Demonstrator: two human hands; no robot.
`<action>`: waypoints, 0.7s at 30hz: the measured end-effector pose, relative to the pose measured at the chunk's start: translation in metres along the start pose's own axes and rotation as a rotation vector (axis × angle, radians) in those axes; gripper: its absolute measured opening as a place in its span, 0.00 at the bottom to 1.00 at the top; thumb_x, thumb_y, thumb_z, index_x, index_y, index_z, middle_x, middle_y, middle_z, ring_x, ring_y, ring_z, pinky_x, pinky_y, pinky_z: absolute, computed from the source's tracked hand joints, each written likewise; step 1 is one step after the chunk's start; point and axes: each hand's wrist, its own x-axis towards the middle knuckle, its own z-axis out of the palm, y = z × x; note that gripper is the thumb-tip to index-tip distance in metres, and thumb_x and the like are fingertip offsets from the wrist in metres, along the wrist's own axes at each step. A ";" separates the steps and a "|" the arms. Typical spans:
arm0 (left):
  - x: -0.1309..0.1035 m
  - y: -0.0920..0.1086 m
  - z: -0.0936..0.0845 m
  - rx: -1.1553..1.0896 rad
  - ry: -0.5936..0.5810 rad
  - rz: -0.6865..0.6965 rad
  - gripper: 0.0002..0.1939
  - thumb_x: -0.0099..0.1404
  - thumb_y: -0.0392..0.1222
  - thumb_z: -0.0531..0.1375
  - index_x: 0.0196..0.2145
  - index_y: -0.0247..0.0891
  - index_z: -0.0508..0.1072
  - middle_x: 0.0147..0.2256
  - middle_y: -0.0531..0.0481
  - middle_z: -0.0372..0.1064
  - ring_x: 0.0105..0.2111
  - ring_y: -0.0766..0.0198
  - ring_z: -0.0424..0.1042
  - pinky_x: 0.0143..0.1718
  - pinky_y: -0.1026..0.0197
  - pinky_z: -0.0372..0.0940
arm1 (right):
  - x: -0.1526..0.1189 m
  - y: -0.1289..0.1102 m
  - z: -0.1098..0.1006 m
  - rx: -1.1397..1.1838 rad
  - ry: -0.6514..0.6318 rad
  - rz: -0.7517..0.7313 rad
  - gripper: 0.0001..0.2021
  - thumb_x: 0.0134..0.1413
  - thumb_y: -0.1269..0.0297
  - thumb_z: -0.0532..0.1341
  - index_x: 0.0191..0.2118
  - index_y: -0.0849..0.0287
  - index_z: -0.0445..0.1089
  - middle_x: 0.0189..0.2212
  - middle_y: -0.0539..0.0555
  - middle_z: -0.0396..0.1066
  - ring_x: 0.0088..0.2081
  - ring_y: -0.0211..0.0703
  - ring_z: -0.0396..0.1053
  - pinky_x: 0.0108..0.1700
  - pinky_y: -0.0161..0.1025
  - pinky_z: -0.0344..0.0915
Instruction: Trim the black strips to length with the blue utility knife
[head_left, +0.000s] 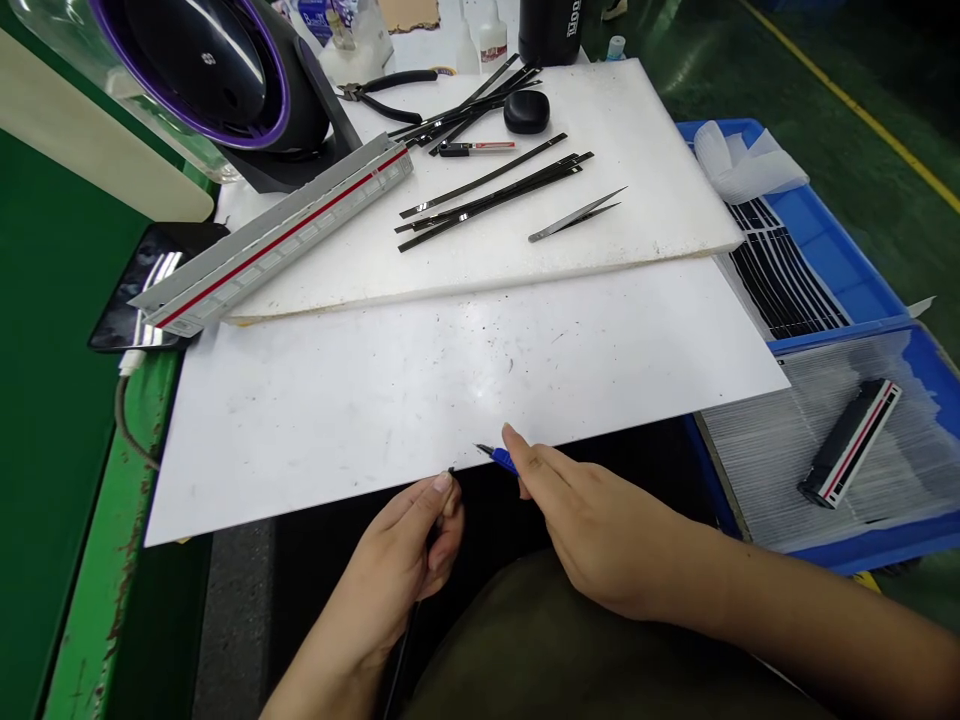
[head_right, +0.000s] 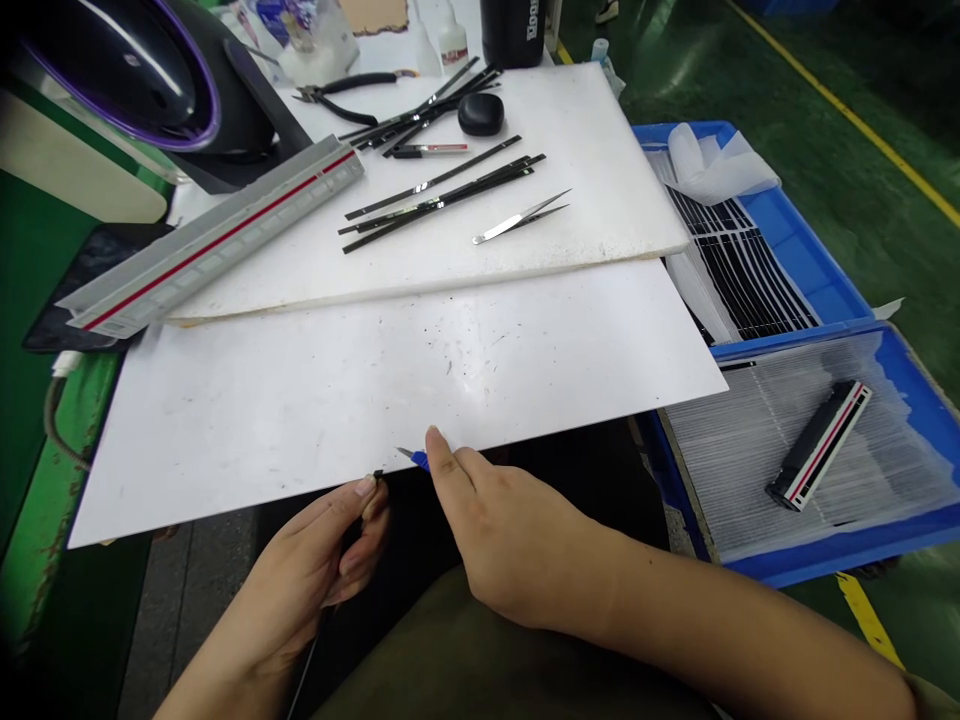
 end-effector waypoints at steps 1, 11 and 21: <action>0.000 0.001 0.000 0.001 -0.001 -0.001 0.22 0.64 0.58 0.61 0.25 0.38 0.64 0.15 0.60 0.53 0.15 0.75 0.45 0.14 0.72 0.41 | -0.001 0.000 -0.001 0.064 0.028 0.004 0.36 0.58 0.80 0.46 0.72 0.74 0.37 0.53 0.67 0.67 0.44 0.49 0.69 0.45 0.49 0.70; 0.003 -0.007 -0.004 0.026 -0.034 0.031 0.22 0.68 0.57 0.57 0.26 0.38 0.63 0.15 0.59 0.52 0.14 0.74 0.46 0.13 0.72 0.41 | -0.001 0.011 -0.001 0.309 0.110 0.005 0.26 0.67 0.74 0.48 0.69 0.68 0.51 0.41 0.57 0.73 0.40 0.41 0.69 0.45 0.41 0.68; 0.001 -0.003 -0.004 0.000 -0.027 -0.001 0.21 0.67 0.57 0.58 0.25 0.37 0.64 0.16 0.59 0.52 0.15 0.75 0.46 0.14 0.72 0.40 | -0.004 0.005 0.002 -0.141 0.087 0.050 0.25 0.71 0.67 0.47 0.70 0.62 0.53 0.40 0.59 0.75 0.35 0.47 0.74 0.37 0.43 0.69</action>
